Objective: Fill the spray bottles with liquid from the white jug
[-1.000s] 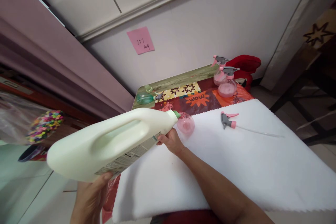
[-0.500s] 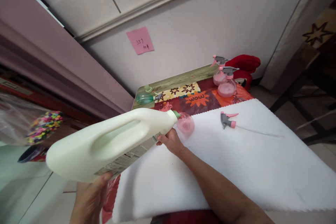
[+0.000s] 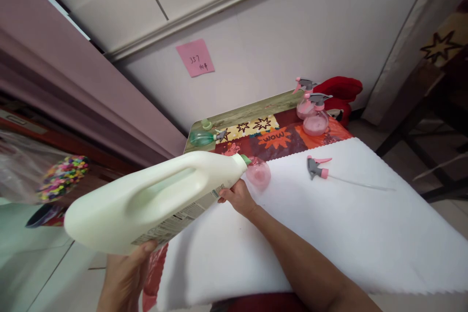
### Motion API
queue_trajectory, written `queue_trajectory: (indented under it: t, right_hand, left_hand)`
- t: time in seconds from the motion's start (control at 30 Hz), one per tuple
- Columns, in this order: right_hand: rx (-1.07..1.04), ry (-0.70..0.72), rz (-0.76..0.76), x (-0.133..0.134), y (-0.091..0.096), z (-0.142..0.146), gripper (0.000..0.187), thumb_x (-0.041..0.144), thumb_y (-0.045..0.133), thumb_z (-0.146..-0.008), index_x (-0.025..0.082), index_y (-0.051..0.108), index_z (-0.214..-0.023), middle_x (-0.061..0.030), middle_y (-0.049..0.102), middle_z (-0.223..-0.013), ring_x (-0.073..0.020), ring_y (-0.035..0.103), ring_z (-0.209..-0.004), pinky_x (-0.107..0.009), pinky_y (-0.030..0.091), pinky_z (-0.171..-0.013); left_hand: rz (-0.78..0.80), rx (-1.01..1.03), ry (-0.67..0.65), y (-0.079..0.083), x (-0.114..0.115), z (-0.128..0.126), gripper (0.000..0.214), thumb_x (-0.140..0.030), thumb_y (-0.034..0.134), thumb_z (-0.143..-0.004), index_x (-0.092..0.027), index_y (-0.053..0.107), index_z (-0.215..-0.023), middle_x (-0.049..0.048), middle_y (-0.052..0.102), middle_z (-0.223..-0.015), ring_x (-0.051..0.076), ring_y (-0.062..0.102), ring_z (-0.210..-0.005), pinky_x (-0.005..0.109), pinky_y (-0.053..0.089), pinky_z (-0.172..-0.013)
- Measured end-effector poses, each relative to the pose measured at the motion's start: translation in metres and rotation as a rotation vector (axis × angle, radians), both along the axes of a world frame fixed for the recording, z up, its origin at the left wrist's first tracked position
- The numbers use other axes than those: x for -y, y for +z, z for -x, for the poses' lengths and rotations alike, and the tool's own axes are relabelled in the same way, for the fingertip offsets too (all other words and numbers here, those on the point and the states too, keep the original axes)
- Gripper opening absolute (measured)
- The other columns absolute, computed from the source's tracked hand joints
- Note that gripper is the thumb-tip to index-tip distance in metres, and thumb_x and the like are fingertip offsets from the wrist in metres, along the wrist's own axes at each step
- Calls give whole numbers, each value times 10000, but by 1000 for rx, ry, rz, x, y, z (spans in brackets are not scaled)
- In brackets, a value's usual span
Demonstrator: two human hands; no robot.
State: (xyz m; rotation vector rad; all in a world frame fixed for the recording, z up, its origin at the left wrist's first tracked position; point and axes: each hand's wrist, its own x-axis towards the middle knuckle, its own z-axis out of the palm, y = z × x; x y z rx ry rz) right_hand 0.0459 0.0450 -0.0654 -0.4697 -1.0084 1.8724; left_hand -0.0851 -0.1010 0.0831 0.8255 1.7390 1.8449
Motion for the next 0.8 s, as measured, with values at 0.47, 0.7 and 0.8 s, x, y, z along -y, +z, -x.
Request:
queue_trajectory:
  t: [0.47,0.7,0.8]
  right_hand:
    - [-2,3,-4,-1,-3,1,539,599,852,-615,143,701,-862,-30,697,-705,-160,648,-571,-294,588,-532]
    - [-22,6,5,0,-2,1,539,580,855,-625,137,708,-894,-40,704,-734,-157,643,-584,-292,585,-540]
    - [-20,-7,3,0,-2,1,544,601,849,-620,142,698,-868,-31,689,-706,-155,635,-568,-288,575,-526]
  left_hand:
    - [-21,7,-36,1,1,-3,912,-246,963,-452,-260,650,-1309,79,779,-1137,372,709,-1116,465,625,-941]
    - [-18,-17,-47,-2,3,4,937,-226,960,-467,-264,625,-1341,67,779,-1139,359,708,-1124,451,623,-948]
    - [-16,-9,-32,-2,2,2,940,-247,968,-452,-276,634,-1331,60,781,-1136,364,704,-1130,452,620,-955]
